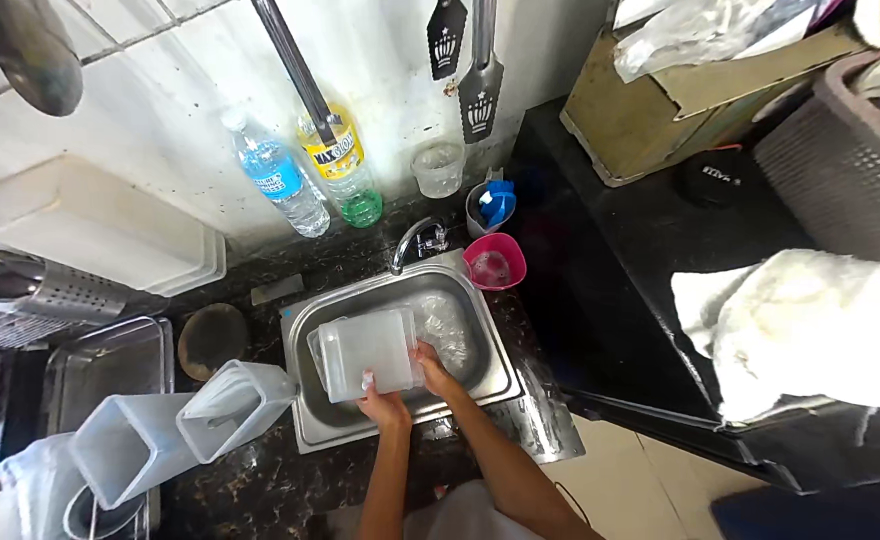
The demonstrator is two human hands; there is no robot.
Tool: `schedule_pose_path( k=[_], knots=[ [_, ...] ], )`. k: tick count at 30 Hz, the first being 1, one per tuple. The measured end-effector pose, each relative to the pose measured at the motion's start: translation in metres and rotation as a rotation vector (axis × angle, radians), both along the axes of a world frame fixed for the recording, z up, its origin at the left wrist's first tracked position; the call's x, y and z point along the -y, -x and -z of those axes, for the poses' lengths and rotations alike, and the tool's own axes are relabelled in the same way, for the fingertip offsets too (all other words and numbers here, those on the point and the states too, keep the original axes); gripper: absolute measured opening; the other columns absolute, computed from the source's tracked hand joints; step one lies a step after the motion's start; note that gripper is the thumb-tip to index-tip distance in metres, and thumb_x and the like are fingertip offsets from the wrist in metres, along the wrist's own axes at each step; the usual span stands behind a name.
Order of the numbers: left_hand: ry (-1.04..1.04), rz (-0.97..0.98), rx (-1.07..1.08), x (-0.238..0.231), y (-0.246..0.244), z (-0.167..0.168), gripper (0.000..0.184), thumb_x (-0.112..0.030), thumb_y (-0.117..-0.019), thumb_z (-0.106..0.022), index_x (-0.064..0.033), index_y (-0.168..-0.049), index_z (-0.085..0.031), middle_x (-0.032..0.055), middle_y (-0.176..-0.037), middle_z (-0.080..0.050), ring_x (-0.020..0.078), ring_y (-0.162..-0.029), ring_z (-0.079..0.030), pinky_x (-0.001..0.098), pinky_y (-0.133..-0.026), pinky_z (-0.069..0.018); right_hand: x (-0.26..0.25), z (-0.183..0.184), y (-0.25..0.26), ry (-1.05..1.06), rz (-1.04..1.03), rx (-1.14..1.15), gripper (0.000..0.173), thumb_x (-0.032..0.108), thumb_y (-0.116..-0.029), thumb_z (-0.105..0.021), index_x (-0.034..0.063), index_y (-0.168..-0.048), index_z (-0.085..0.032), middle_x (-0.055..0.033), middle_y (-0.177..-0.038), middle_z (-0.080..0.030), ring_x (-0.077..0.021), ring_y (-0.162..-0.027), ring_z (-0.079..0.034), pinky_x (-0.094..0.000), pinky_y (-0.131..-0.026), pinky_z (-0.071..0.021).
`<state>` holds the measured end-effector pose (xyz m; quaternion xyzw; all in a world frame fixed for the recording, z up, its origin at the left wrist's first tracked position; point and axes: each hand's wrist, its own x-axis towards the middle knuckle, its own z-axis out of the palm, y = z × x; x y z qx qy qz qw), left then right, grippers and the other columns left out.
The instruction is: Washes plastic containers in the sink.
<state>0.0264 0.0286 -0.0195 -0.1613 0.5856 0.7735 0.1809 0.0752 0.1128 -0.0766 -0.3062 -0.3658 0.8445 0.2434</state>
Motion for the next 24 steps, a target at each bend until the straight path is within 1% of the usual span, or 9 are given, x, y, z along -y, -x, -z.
schedule_pose_path(
  k=[5,11,13,14,16,17,20,22,24],
  knots=[
    [0.003,-0.011,-0.052,-0.002,0.004,-0.009,0.044,-0.024,-0.1072,-0.048,-0.0073,-0.146,-0.036,0.0144,-0.118,-0.063,0.0233,-0.101,-0.068,0.0453,-0.083,-0.0602,-0.012,0.012,0.003,-0.010,-0.039,-0.048,0.057,0.027,-0.0817,-0.068,-0.0048,-0.127,-0.057,-0.0075,-0.109,-0.070,-0.0115,-0.098,-0.068,-0.0324,-0.087,-0.0586],
    [0.016,0.009,-0.087,-0.005,0.014,-0.022,0.049,-0.015,-0.1031,-0.054,-0.0066,-0.147,-0.032,0.0146,-0.117,-0.064,0.0225,-0.097,-0.069,0.0427,-0.080,-0.0613,-0.010,0.005,0.009,0.028,0.062,-0.108,0.046,0.015,-0.0830,-0.062,-0.0043,-0.125,-0.056,-0.0044,-0.104,-0.071,-0.0081,-0.094,-0.069,-0.0297,-0.085,-0.0587],
    [-0.005,0.122,-0.065,0.006,0.020,-0.020,0.071,-0.019,-0.0989,-0.058,-0.0133,-0.155,-0.016,0.0171,-0.126,-0.059,0.0259,-0.101,-0.068,0.0461,-0.080,-0.0608,-0.012,0.004,0.004,0.019,0.082,-0.089,0.046,0.014,-0.0840,-0.060,-0.0047,-0.125,-0.053,-0.0037,-0.105,-0.069,-0.0067,-0.094,-0.067,-0.0287,-0.085,-0.0583],
    [-0.026,0.206,-0.064,0.017,0.026,-0.018,0.088,-0.027,-0.0949,-0.062,-0.0199,-0.158,-0.002,0.0185,-0.133,-0.055,0.0287,-0.105,-0.066,0.0492,-0.080,-0.0600,-0.016,0.003,-0.001,-0.009,0.091,-0.067,0.047,0.015,-0.0837,-0.059,-0.0054,-0.126,-0.054,-0.0033,-0.105,-0.069,-0.0055,-0.093,-0.067,-0.0276,-0.085,-0.0576],
    [-0.005,0.349,-0.099,0.045,0.044,-0.020,0.119,-0.056,-0.0783,-0.077,-0.0265,-0.158,0.006,0.0187,-0.137,-0.054,0.0320,-0.106,-0.067,0.0521,-0.076,-0.0612,-0.030,0.004,-0.010,-0.085,0.087,-0.022,0.050,0.016,-0.0813,-0.059,-0.0070,-0.125,-0.057,-0.0031,-0.104,-0.070,-0.0031,-0.093,-0.066,-0.0251,-0.085,-0.0570],
    [0.045,0.443,-0.109,0.058,0.054,-0.022,0.127,-0.065,-0.0717,-0.078,-0.0249,-0.160,0.005,0.0187,-0.140,-0.054,0.0315,-0.110,-0.066,0.0519,-0.079,-0.0608,-0.038,0.004,-0.014,-0.115,0.071,-0.012,0.049,0.014,-0.0807,-0.059,-0.0082,-0.124,-0.058,-0.0039,-0.104,-0.071,-0.0029,-0.093,-0.066,-0.0249,-0.085,-0.0567],
    [0.246,0.753,-0.180,0.081,0.073,-0.018,0.132,-0.059,-0.0639,-0.083,-0.0031,-0.161,-0.012,0.0187,-0.138,-0.056,0.0208,-0.116,-0.064,0.0397,-0.094,-0.0575,-0.046,0.006,-0.024,-0.146,-0.013,0.002,0.036,0.012,-0.0811,-0.059,-0.0044,-0.113,-0.063,-0.0003,-0.095,-0.071,-0.0019,-0.086,-0.066,-0.0242,-0.081,-0.0567],
    [0.302,0.809,-0.217,0.077,0.079,-0.019,0.115,-0.049,-0.0664,-0.083,0.0043,-0.153,-0.029,0.0157,-0.133,-0.061,0.0135,-0.115,-0.063,0.0319,-0.098,-0.0552,-0.051,0.009,-0.022,-0.185,-0.063,-0.021,0.034,0.014,-0.0807,-0.061,-0.0036,-0.110,-0.066,-0.0005,-0.094,-0.073,-0.0029,-0.085,-0.067,-0.0251,-0.080,-0.0572],
    [0.326,0.806,-0.175,0.073,0.079,-0.025,0.101,-0.037,-0.0730,-0.080,0.0037,-0.151,-0.030,0.0156,-0.132,-0.061,0.0142,-0.113,-0.064,0.0324,-0.096,-0.0566,-0.055,0.014,-0.019,-0.234,-0.100,-0.048,0.036,0.018,-0.0802,-0.065,-0.0039,-0.109,-0.068,-0.0008,-0.094,-0.072,-0.0032,-0.085,-0.066,-0.0252,-0.080,-0.0566]
  ],
)
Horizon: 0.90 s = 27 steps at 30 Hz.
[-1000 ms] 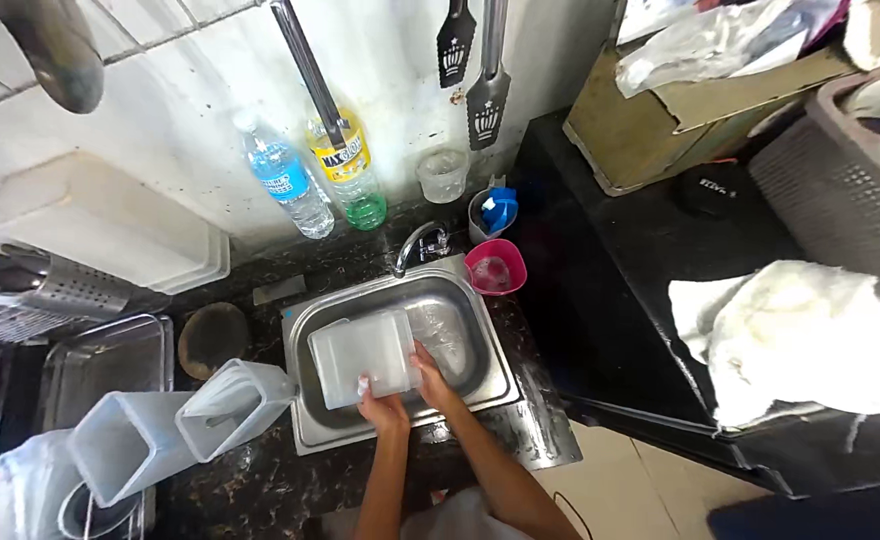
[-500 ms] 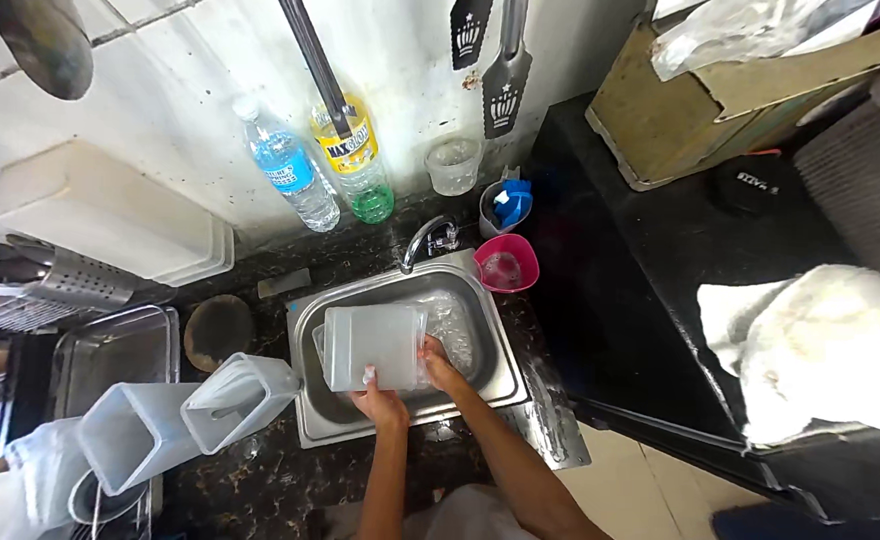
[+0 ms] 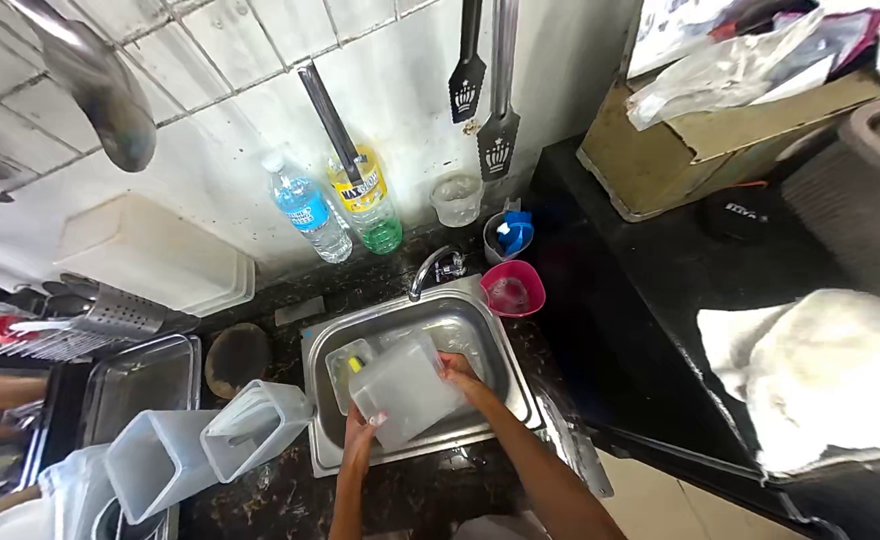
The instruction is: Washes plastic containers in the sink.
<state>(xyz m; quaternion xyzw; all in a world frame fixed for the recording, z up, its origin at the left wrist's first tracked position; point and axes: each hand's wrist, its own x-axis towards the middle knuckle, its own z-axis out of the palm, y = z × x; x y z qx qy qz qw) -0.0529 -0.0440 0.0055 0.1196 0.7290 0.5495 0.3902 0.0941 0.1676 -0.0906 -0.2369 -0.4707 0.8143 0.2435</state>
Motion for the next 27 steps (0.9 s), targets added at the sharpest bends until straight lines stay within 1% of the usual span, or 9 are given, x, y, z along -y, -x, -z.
schedule_pose_path(
  k=[2,4,7,9,14,18,20,22,27],
  knots=[
    [0.048,-0.035,0.014,0.001,-0.007,-0.006,0.095,-0.032,-0.0752,-0.078,0.0014,-0.151,-0.031,0.0158,-0.131,-0.062,0.0166,-0.111,-0.066,0.0353,-0.092,-0.0584,-0.002,0.005,0.001,-0.013,-0.040,0.003,0.033,0.018,-0.0810,-0.066,-0.0032,-0.106,-0.068,-0.0003,-0.093,-0.071,-0.0029,-0.084,-0.065,-0.0249,-0.080,-0.0560],
    [0.075,-0.074,-0.013,0.003,-0.013,-0.015,0.095,-0.030,-0.0766,-0.076,-0.0003,-0.153,-0.029,0.0175,-0.133,-0.060,0.0192,-0.113,-0.065,0.0375,-0.093,-0.0581,-0.001,0.005,0.003,0.002,-0.088,0.009,0.027,0.016,-0.0832,-0.063,-0.0010,-0.102,-0.069,0.0022,-0.089,-0.070,-0.0010,-0.082,-0.064,-0.0239,-0.078,-0.0550],
    [0.142,-0.135,-0.063,-0.004,-0.022,-0.042,0.086,-0.021,-0.0810,-0.075,0.0007,-0.152,-0.031,0.0214,-0.133,-0.058,0.0237,-0.111,-0.064,0.0412,-0.090,-0.0574,0.001,-0.001,0.007,0.033,-0.119,-0.002,0.018,0.019,-0.0841,-0.061,0.0044,-0.093,-0.068,0.0081,-0.080,-0.067,0.0025,-0.075,-0.061,-0.0218,-0.072,-0.0531],
    [0.178,-0.154,-0.087,-0.008,-0.024,-0.058,0.081,-0.018,-0.0820,-0.076,0.0013,-0.148,-0.034,0.0212,-0.129,-0.060,0.0237,-0.108,-0.065,0.0406,-0.085,-0.0586,0.003,0.002,0.013,0.061,-0.129,-0.015,0.017,0.019,-0.0842,-0.060,0.0051,-0.091,-0.067,0.0082,-0.079,-0.066,0.0021,-0.073,-0.061,-0.0221,-0.070,-0.0533],
    [0.277,-0.169,-0.110,-0.011,-0.020,-0.084,0.078,-0.022,-0.0819,-0.079,-0.0002,-0.146,-0.040,0.0205,-0.128,-0.059,0.0250,-0.107,-0.063,0.0424,-0.081,-0.0575,0.003,0.009,0.030,0.117,-0.152,-0.125,0.027,0.037,-0.0799,-0.072,0.0122,-0.087,-0.067,0.0113,-0.078,-0.068,0.0031,-0.072,-0.062,-0.0205,-0.068,-0.0531],
    [0.326,-0.182,-0.133,-0.011,-0.019,-0.091,0.077,-0.023,-0.0824,-0.080,0.0023,-0.144,-0.041,0.0232,-0.129,-0.057,0.0298,-0.111,-0.062,0.0467,-0.087,-0.0575,0.003,0.002,0.033,0.125,-0.172,-0.077,0.016,0.024,-0.0825,-0.064,0.0096,-0.088,-0.064,0.0109,-0.077,-0.065,0.0035,-0.071,-0.061,-0.0194,-0.069,-0.0526],
    [0.339,-0.184,-0.142,-0.010,-0.020,-0.091,0.079,-0.025,-0.0809,-0.081,0.0023,-0.144,-0.042,0.0225,-0.126,-0.058,0.0290,-0.109,-0.063,0.0453,-0.086,-0.0580,0.002,0.005,0.035,0.139,-0.188,-0.053,0.012,0.020,-0.0823,-0.061,0.0097,-0.088,-0.063,0.0105,-0.076,-0.064,0.0031,-0.070,-0.060,-0.0197,-0.068,-0.0527],
    [0.343,-0.185,-0.147,-0.010,-0.019,-0.090,0.079,-0.024,-0.0808,-0.081,0.0022,-0.144,-0.041,0.0223,-0.126,-0.057,0.0291,-0.109,-0.063,0.0451,-0.085,-0.0578,0.001,0.006,0.036,0.160,-0.206,-0.063,0.010,0.019,-0.0816,-0.061,0.0116,-0.088,-0.063,0.0106,-0.076,-0.065,0.0024,-0.070,-0.061,-0.0206,-0.068,-0.0534],
    [0.364,-0.186,-0.179,-0.010,-0.020,-0.090,0.078,-0.024,-0.0817,-0.080,0.0032,-0.143,-0.041,0.0221,-0.127,-0.056,0.0285,-0.110,-0.061,0.0444,-0.085,-0.0567,0.000,0.004,0.036,0.188,-0.206,-0.091,0.017,0.027,-0.0790,-0.066,0.0137,-0.089,-0.063,0.0114,-0.078,-0.067,0.0024,-0.072,-0.063,-0.0206,-0.069,-0.0547]
  ],
)
